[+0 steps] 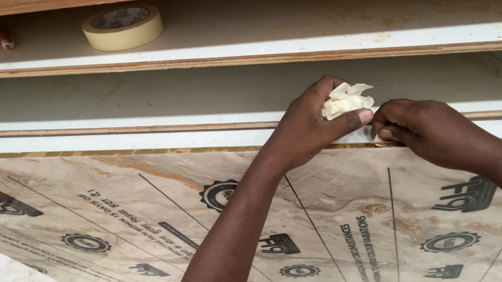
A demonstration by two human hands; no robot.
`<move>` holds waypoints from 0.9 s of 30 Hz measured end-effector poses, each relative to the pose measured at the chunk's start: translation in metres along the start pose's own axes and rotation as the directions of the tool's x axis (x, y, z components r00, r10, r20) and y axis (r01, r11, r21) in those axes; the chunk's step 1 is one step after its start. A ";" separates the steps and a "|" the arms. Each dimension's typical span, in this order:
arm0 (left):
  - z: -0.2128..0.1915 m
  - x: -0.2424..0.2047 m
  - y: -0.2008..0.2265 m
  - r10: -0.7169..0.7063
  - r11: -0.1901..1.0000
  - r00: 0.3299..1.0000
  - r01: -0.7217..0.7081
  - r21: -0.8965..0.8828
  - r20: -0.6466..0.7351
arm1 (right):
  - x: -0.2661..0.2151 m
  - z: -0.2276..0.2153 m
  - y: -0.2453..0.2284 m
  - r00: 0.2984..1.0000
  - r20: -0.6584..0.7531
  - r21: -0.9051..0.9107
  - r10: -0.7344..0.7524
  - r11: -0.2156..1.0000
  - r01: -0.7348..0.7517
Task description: The person applies white edge banding tape to the exposed edges of a wooden cabinet structure. They use a white cloth to press the tape firmly onto the surface, smoothing it along the length of the edges. The person works on multiple edges of the cabinet, ensuring the tape adheres properly.
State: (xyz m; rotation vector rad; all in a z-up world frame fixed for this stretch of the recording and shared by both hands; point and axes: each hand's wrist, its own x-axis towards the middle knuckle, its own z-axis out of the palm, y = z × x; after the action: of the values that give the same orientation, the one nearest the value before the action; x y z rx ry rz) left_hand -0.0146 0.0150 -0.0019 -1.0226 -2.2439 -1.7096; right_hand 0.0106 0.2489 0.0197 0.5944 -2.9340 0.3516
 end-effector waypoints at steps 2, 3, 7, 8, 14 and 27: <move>0.000 0.000 0.001 0.012 0.999 1.000 -0.012 0.035 -0.001 | -0.006 0.003 0.003 0.990 0.010 0.085 0.141 0.986 -0.141; 0.000 0.000 0.001 0.011 1.000 1.000 -0.011 0.013 0.006 | -0.006 0.003 0.006 0.990 -0.010 0.273 0.141 0.953 -0.133; 0.000 0.000 0.004 -0.041 0.999 0.999 0.041 -0.020 0.034 | -0.009 0.003 0.012 0.984 -0.030 0.536 0.174 0.834 -0.131; 0.000 -0.001 0.004 -0.069 0.998 0.997 0.069 -0.012 0.042 | -0.009 0.004 0.010 0.982 -0.020 0.498 0.186 0.854 -0.151; 0.000 -0.001 0.003 -0.051 0.997 0.998 0.053 -0.047 0.038 | 0.001 -0.008 0.000 0.999 0.041 0.071 -0.027 0.997 0.024; 0.000 -0.002 0.003 -0.033 0.996 0.999 0.036 -0.077 0.043 | -0.016 0.009 -0.006 0.980 -0.086 0.198 0.178 0.967 -0.158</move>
State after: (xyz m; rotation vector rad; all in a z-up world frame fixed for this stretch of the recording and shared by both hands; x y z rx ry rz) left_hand -0.0111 0.0148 -0.0003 -1.0503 -2.2491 -1.8196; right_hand 0.0268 0.2467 0.0094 0.3355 -2.8770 0.6677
